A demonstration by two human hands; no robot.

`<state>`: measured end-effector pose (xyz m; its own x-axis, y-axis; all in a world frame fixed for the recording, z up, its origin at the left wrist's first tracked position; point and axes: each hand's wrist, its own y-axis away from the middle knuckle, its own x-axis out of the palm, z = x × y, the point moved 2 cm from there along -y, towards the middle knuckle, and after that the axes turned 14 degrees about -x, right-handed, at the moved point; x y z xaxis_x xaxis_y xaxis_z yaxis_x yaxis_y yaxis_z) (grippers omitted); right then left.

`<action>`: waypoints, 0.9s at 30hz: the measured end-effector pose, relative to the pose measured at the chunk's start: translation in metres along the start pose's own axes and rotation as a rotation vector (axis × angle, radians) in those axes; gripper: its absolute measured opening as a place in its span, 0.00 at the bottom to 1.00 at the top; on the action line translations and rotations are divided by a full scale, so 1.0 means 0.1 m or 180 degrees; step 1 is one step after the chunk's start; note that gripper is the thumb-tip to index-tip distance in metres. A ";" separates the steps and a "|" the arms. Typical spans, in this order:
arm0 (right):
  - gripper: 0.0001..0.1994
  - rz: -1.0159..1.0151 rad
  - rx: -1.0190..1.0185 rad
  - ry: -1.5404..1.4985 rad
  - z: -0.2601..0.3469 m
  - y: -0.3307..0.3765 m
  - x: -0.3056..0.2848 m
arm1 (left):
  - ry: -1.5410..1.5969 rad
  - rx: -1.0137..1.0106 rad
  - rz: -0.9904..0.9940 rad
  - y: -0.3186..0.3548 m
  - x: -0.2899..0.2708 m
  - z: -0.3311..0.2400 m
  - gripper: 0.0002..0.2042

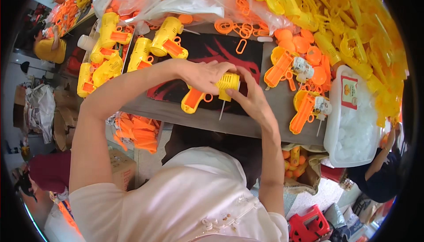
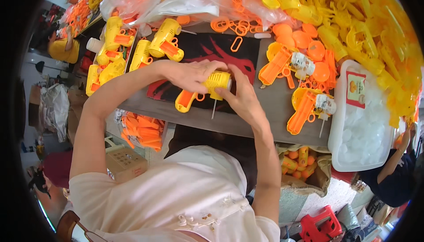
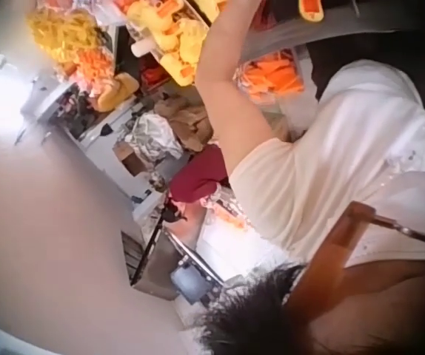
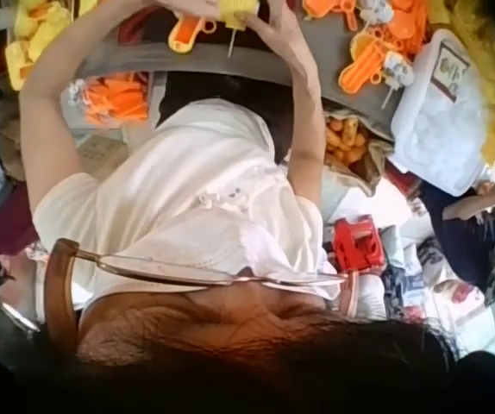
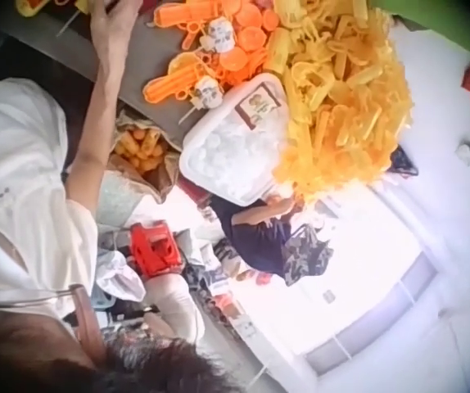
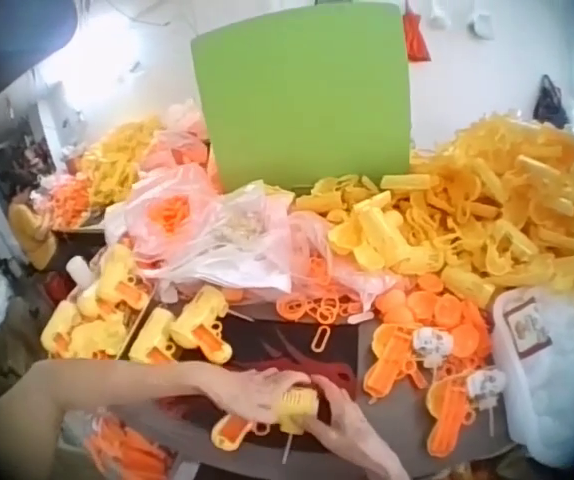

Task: Assembling plastic toy gun components at a production workbench.

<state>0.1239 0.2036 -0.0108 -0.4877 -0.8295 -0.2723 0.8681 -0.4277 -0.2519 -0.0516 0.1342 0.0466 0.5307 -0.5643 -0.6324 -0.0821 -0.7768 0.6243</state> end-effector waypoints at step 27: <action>0.33 0.0265 -0.0528 -0.0061 0.57 0.01 0.20 | 0.0919 0.0577 -0.3225 0.77 0.68 -0.21 0.25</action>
<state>0.1205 0.1662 0.0368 -0.4116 -0.8669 -0.2811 0.8774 -0.2936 -0.3793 -0.0045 0.0421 0.0610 0.5996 0.4367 -0.6706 0.3977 -0.8898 -0.2238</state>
